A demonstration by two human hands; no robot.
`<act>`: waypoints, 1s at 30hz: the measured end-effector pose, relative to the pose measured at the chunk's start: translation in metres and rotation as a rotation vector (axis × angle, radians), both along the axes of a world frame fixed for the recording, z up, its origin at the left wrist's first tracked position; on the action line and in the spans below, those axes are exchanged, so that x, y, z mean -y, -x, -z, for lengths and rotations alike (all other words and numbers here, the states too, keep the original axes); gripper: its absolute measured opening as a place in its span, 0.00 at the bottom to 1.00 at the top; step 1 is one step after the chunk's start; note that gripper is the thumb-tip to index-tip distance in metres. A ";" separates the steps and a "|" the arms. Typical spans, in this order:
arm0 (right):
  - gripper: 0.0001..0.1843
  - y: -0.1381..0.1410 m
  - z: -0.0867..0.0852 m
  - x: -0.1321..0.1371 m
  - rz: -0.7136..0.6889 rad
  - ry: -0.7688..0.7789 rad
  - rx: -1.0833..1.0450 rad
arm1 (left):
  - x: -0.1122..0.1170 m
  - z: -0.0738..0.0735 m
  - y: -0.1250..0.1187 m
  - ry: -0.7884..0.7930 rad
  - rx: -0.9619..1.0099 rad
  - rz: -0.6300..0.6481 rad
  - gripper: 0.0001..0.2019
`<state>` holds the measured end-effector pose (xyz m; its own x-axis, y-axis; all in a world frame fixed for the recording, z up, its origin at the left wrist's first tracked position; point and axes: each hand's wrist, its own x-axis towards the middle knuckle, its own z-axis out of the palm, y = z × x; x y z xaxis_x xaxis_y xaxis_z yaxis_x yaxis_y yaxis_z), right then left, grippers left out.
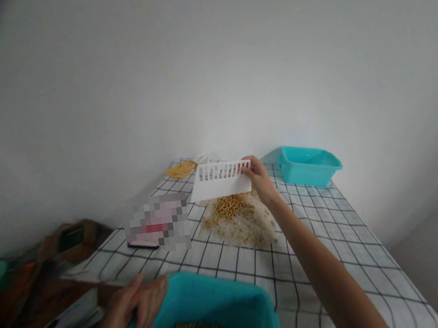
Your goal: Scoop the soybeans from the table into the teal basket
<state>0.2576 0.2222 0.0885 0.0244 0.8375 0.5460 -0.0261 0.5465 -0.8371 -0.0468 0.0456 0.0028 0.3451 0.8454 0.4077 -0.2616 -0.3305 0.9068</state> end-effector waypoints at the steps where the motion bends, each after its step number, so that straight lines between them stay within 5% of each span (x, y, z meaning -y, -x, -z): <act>1: 0.13 0.001 0.001 -0.005 -0.010 0.003 0.007 | 0.000 0.000 -0.001 0.004 0.006 -0.012 0.39; 11: 0.13 0.033 0.009 -0.035 -0.200 0.047 0.123 | 0.003 0.008 -0.003 0.065 0.053 -0.021 0.40; 19: 0.14 0.038 0.013 -0.030 -0.301 0.135 0.209 | 0.004 0.004 0.002 0.088 0.080 0.006 0.39; 25: 0.15 0.026 0.009 -0.024 -0.364 0.182 0.251 | -0.022 0.001 0.011 -0.194 -0.003 0.335 0.37; 30: 0.16 0.026 0.010 -0.020 -0.393 0.198 0.245 | -0.013 0.009 0.010 -0.109 0.033 0.189 0.37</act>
<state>0.2316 0.2417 0.0781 -0.4222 0.8457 0.3263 0.0120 0.3651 -0.9309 -0.0565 0.0586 -0.0062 0.4787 0.7170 0.5068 -0.3572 -0.3683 0.8584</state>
